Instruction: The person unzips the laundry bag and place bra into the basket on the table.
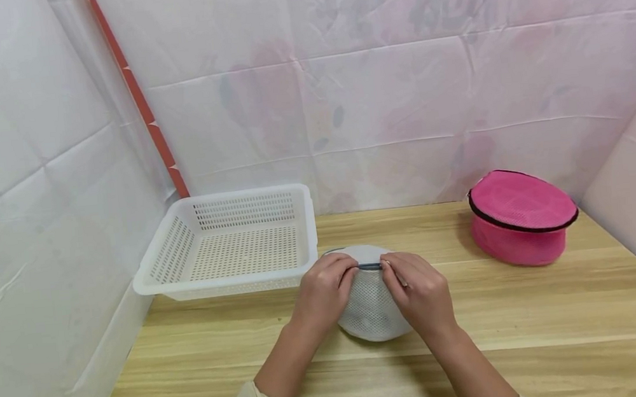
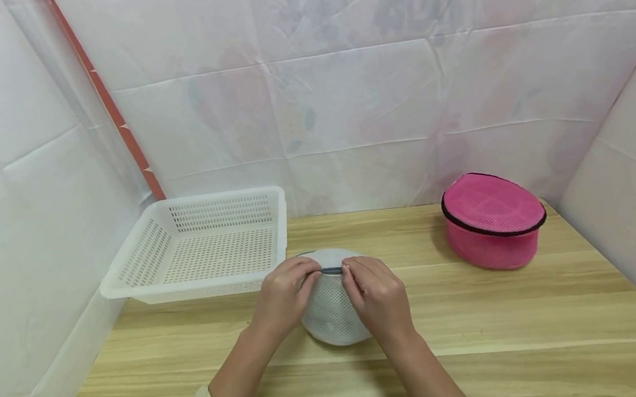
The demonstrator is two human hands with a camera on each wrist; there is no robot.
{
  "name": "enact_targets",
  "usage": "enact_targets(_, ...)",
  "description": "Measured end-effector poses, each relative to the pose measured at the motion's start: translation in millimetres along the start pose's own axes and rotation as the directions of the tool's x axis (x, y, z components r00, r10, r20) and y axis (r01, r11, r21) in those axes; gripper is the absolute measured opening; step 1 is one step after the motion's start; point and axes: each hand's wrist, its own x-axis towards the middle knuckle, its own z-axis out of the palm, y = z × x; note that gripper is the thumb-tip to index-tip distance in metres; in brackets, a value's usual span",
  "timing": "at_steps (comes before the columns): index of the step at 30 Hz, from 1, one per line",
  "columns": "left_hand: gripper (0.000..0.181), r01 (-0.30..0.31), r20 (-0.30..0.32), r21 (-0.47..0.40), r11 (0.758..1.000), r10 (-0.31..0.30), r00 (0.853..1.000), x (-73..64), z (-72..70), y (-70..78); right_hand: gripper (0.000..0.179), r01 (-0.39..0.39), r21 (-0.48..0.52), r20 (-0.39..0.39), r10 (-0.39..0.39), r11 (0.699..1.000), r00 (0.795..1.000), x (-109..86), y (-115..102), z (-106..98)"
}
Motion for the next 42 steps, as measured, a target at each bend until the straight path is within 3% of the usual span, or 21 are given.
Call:
enact_targets(17, 0.010, -0.060, 0.016, 0.035, 0.998, 0.060, 0.998, 1.7, -1.4, 8.7, 0.029, 0.059, 0.018, -0.004, -0.059, 0.998, 0.998, -0.3, -5.6, 2.9)
enact_targets(28, 0.010, -0.056, 0.040, -0.012, 0.998, 0.057, 0.998, -1.4, 1.5, 14.2, 0.031, 0.108, 0.050, 0.003, -0.108, 0.993, 0.994, -2.1, -10.1, 7.7)
enact_targets(36, 0.008, -0.065, 0.020, -0.024, 0.998, 0.065, 0.998, -2.3, 3.3, 12.4, 0.033, 0.104, 0.030, -0.002, -0.104, 0.994, 0.995, -1.6, -8.0, 6.2)
enact_targets(42, 0.006, -0.043, 0.018, -0.057, 0.997, 0.044, 0.999, -1.6, 2.5, 10.0, 0.024, 0.073, 0.037, 0.003, -0.073, 0.997, 0.997, -1.0, -4.6, 5.2)
